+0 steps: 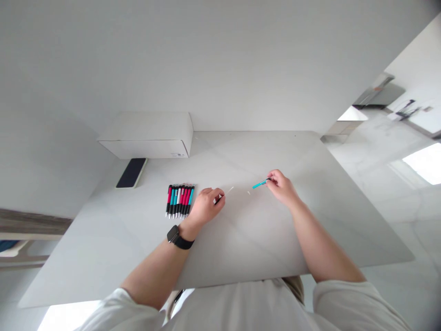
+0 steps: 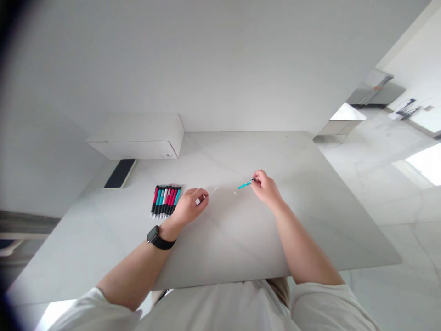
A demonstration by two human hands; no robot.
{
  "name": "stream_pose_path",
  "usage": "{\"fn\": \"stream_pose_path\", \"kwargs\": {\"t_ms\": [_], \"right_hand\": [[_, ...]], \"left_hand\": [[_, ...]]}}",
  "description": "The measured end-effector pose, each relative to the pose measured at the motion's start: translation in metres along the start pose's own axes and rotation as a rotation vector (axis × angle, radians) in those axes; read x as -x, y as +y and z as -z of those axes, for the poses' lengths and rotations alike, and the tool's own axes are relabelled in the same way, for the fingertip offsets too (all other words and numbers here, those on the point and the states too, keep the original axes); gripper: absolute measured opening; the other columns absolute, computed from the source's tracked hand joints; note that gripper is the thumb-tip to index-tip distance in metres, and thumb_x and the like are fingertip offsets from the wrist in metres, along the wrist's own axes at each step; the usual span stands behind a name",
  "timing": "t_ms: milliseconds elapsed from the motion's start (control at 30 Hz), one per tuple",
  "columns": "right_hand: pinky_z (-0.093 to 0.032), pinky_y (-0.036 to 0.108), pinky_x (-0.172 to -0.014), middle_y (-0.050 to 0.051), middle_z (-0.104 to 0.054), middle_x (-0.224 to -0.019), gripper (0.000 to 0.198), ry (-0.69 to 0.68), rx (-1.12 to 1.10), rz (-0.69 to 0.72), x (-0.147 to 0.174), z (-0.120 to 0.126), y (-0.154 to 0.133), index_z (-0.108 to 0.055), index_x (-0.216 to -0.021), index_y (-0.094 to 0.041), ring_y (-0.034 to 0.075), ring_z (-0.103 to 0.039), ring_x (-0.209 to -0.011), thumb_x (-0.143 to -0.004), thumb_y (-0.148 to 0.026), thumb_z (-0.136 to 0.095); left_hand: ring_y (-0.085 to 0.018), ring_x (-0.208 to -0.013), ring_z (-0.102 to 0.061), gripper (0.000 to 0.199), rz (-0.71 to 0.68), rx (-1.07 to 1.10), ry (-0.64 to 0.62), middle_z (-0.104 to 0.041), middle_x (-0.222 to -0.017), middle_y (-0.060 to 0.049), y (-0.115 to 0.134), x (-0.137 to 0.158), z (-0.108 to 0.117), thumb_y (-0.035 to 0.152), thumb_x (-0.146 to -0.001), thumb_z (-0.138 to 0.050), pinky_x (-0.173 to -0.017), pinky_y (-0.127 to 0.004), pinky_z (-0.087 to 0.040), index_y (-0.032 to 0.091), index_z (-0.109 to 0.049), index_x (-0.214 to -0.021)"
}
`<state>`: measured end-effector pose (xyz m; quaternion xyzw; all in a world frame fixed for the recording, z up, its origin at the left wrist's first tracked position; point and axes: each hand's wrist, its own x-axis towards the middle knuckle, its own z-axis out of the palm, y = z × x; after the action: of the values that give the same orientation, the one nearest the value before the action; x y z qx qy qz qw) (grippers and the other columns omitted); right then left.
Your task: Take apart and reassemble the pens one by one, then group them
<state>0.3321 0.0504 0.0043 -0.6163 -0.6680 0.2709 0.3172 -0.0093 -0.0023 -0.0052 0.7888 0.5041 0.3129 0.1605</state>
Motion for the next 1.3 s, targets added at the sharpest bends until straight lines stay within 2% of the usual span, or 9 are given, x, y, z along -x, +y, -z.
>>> {"fn": "stream_pose_path", "kwargs": {"t_ms": [167,367,567,767,867,1033,1133,1233,1300], "right_hand": [[-0.043,0.023,-0.054,0.001,-0.074,-0.085,0.017,-0.245,-0.155,-0.240,-0.021,0.017,0.016,-0.060,-0.103,-0.025,0.013,-0.059,-0.060,-0.088,-0.035,-0.061],[-0.044,0.022,-0.060,0.001,-0.076,-0.084,0.013,-0.466,0.007,-0.214,-0.039,-0.002,0.010,-0.069,-0.099,-0.022,0.014,-0.064,-0.068,-0.088,-0.024,-0.063],[-0.044,0.024,-0.072,0.000,-0.079,-0.092,0.018,-0.420,0.314,0.033,-0.051,-0.028,-0.006,-0.075,-0.103,-0.027,0.016,-0.068,-0.081,-0.092,-0.020,-0.061],[-0.042,0.026,-0.073,0.002,-0.079,-0.103,0.018,-0.384,0.447,0.135,-0.050,-0.033,-0.013,-0.076,-0.105,-0.029,0.018,-0.068,-0.091,-0.097,-0.025,-0.059],[-0.043,0.027,-0.072,0.002,-0.079,-0.101,0.017,-0.363,0.447,0.133,-0.044,-0.035,-0.013,-0.073,-0.110,-0.029,0.018,-0.068,-0.089,-0.096,-0.032,-0.065],[-0.042,0.028,-0.070,0.003,-0.077,-0.102,0.019,-0.364,0.490,0.151,-0.036,-0.032,-0.015,-0.073,-0.110,-0.027,0.019,-0.068,-0.089,-0.092,-0.029,-0.069],[-0.043,0.029,-0.072,0.005,-0.076,-0.104,0.019,-0.297,0.490,0.173,-0.030,-0.027,-0.022,-0.073,-0.110,-0.026,0.020,-0.067,-0.090,-0.092,-0.028,-0.068],[-0.046,0.027,-0.076,0.004,-0.075,-0.106,0.022,-0.246,0.352,0.243,-0.017,-0.024,-0.034,-0.071,-0.115,-0.026,0.018,-0.067,-0.089,-0.093,-0.026,-0.067],[-0.047,0.026,-0.075,0.002,-0.074,-0.108,0.026,-0.308,0.205,0.312,-0.004,-0.024,-0.044,-0.068,-0.120,-0.027,0.015,-0.066,-0.085,-0.094,-0.026,-0.066]], "left_hand": [[-0.019,-0.077,-0.063,0.006,-0.009,0.005,-0.010,-0.067,-0.078,-0.002,-0.002,0.000,-0.002,0.023,-0.096,-0.062,-0.082,-0.034,-0.049,0.024,-0.067,-0.097],[-0.019,-0.077,-0.063,0.006,-0.012,-0.002,-0.030,-0.067,-0.078,-0.001,-0.005,0.000,-0.005,0.023,-0.096,-0.062,-0.082,-0.033,-0.049,0.024,-0.067,-0.099],[-0.020,-0.080,-0.065,0.008,-0.011,-0.014,-0.025,-0.069,-0.078,-0.001,-0.006,0.000,-0.009,0.023,-0.095,-0.062,-0.084,-0.033,-0.049,0.025,-0.069,-0.100],[-0.020,-0.080,-0.065,0.008,-0.015,-0.035,-0.030,-0.070,-0.080,-0.002,-0.004,-0.002,-0.008,0.024,-0.096,-0.063,-0.084,-0.034,-0.050,0.025,-0.069,-0.100],[-0.020,-0.079,-0.065,0.007,-0.022,-0.042,-0.035,-0.070,-0.080,-0.002,-0.002,-0.003,-0.006,0.025,-0.097,-0.062,-0.083,-0.034,-0.050,0.025,-0.069,-0.099],[-0.020,-0.080,-0.066,0.008,-0.036,-0.050,-0.020,-0.072,-0.082,-0.002,0.003,-0.010,-0.002,0.025,-0.097,-0.062,-0.084,-0.035,-0.050,0.025,-0.069,-0.101],[-0.020,-0.082,-0.068,0.010,-0.064,-0.057,-0.024,-0.073,-0.085,-0.002,0.009,-0.015,0.000,0.025,-0.097,-0.061,-0.085,-0.035,-0.050,0.025,-0.070,-0.101],[-0.021,-0.086,-0.069,0.011,-0.095,-0.059,-0.034,-0.075,-0.090,-0.003,0.016,-0.019,0.003,0.025,-0.098,-0.061,-0.087,-0.036,-0.051,0.025,-0.071,-0.101],[-0.021,-0.088,-0.069,0.011,-0.106,-0.071,-0.044,-0.075,-0.091,-0.004,0.022,-0.020,0.003,0.026,-0.098,-0.061,-0.087,-0.037,-0.051,0.025,-0.072,-0.102]]}}
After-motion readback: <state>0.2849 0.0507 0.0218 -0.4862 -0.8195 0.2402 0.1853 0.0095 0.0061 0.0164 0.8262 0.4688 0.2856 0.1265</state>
